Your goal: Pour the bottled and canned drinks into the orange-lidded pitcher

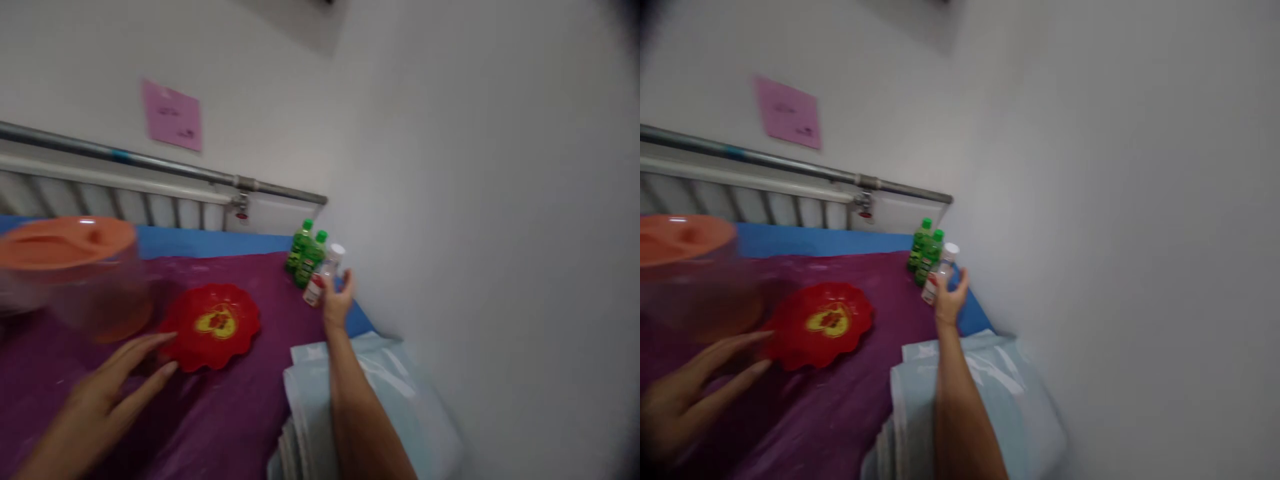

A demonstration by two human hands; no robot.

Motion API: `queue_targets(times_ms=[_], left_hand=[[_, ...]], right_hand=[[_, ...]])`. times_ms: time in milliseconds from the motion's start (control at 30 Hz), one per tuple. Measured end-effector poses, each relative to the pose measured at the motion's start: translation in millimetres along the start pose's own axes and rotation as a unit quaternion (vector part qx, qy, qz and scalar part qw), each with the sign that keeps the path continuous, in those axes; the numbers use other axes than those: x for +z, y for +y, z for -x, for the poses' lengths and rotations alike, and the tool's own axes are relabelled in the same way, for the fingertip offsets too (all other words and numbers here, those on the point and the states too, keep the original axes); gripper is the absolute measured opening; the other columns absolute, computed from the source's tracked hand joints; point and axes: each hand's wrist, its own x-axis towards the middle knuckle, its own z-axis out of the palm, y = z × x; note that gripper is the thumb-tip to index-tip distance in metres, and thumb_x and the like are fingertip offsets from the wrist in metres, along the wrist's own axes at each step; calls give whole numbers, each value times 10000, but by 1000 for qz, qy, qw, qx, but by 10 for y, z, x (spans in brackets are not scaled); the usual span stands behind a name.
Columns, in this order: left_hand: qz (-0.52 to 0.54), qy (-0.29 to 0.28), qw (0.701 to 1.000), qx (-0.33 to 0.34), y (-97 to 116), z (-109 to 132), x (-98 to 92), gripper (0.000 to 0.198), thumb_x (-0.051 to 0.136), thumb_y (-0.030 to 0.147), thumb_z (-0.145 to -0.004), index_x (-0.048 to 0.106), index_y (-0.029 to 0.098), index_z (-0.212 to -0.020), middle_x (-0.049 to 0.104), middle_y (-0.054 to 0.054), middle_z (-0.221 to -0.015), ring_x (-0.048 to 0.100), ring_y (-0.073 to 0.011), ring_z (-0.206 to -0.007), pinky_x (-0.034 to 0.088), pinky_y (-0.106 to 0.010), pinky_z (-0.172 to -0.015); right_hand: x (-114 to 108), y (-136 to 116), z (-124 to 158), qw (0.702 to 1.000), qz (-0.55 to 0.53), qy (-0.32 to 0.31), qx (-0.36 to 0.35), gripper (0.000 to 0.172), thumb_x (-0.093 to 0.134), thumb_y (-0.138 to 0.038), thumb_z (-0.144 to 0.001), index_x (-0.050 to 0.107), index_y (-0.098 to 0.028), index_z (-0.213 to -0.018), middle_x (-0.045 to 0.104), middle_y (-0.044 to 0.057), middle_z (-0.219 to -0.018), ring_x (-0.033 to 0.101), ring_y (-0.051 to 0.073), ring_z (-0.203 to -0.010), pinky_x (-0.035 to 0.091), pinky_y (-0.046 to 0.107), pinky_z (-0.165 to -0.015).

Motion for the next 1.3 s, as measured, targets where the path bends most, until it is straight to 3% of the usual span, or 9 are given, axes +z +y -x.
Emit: queue_targets(times_ms=[67,167,267,467,633,800,900,1067,1300], left_hand=[[1,14,1000,-4,161,22,-265,503,606,737,-632,682,414,-1010,717,74,-1088,692,-212,-960,584,-329,-859],[-79,195,977,-21,281,-40,-804,573,508,720,-702,659,287,-1047,707,-7,-1082,671,-227,-987,553,-351,-923],[-181,324,927,-52,255,-208,-1423,659,422,633,-779,594,150,-1194,616,-154,-1232,561,-329,-1194,425,-471,-1098],[-269,262,921,-102,116,-849,-2061,716,487,499,-864,427,14,-1388,485,-269,-1387,429,-385,-1340,342,-559,-1142],[-267,173,937,-146,89,-1055,-2048,575,476,507,-902,519,104,-1311,585,-185,-1310,549,-280,-1239,421,-524,-1096],[-262,233,921,-171,339,-585,-2059,601,509,532,-821,579,151,-1280,637,-151,-1258,589,-346,-1159,471,-452,-992],[-146,284,927,-196,523,-164,-1890,631,608,740,-643,671,350,-1136,729,26,-882,644,-202,-666,474,-233,-515],[198,240,946,-94,725,215,-1214,597,867,567,-509,729,281,-1014,744,15,-1034,695,-162,-870,555,-128,-707],[193,198,955,-105,673,208,-985,516,778,595,-636,700,315,-1062,722,3,-1122,681,-177,-1029,553,-137,-806]], right_hand=[[-75,-194,127,999,-39,7,4,628,587,-514,-710,518,-128,-1201,554,188,-1314,518,303,-1250,349,491,-1100],[-74,-414,343,995,-103,-9,-16,512,639,-473,-744,562,-164,-1144,624,128,-1194,591,274,-1145,401,480,-1061],[6,-655,673,979,-128,-138,-73,405,711,-421,-758,632,-196,-1085,696,80,-1025,677,246,-951,525,430,-898],[211,-1342,1249,817,-95,-447,-351,344,646,-258,-862,601,-254,-1204,698,76,-1144,690,208,-1034,573,341,-899],[369,-1606,1421,755,-104,-492,-421,410,618,-209,-887,528,-244,-1285,622,88,-1291,598,198,-1221,505,342,-1047],[393,-1449,1498,757,-90,-537,-361,439,635,-190,-866,533,-254,-1288,608,78,-1321,572,212,-1255,475,391,-1086],[353,-1441,1534,753,-44,-605,-256,574,721,-267,-820,511,-265,-1354,562,81,-1401,524,252,-1316,433,456,-1121],[285,-1581,1711,709,-13,-693,-131,1030,875,-429,-629,350,-267,-1500,414,94,-1541,390,321,-1418,379,520,-1144],[330,-1451,1794,748,11,-614,-251,733,675,-144,-654,502,-169,-1366,615,116,-1295,560,284,-1189,422,465,-1062]])
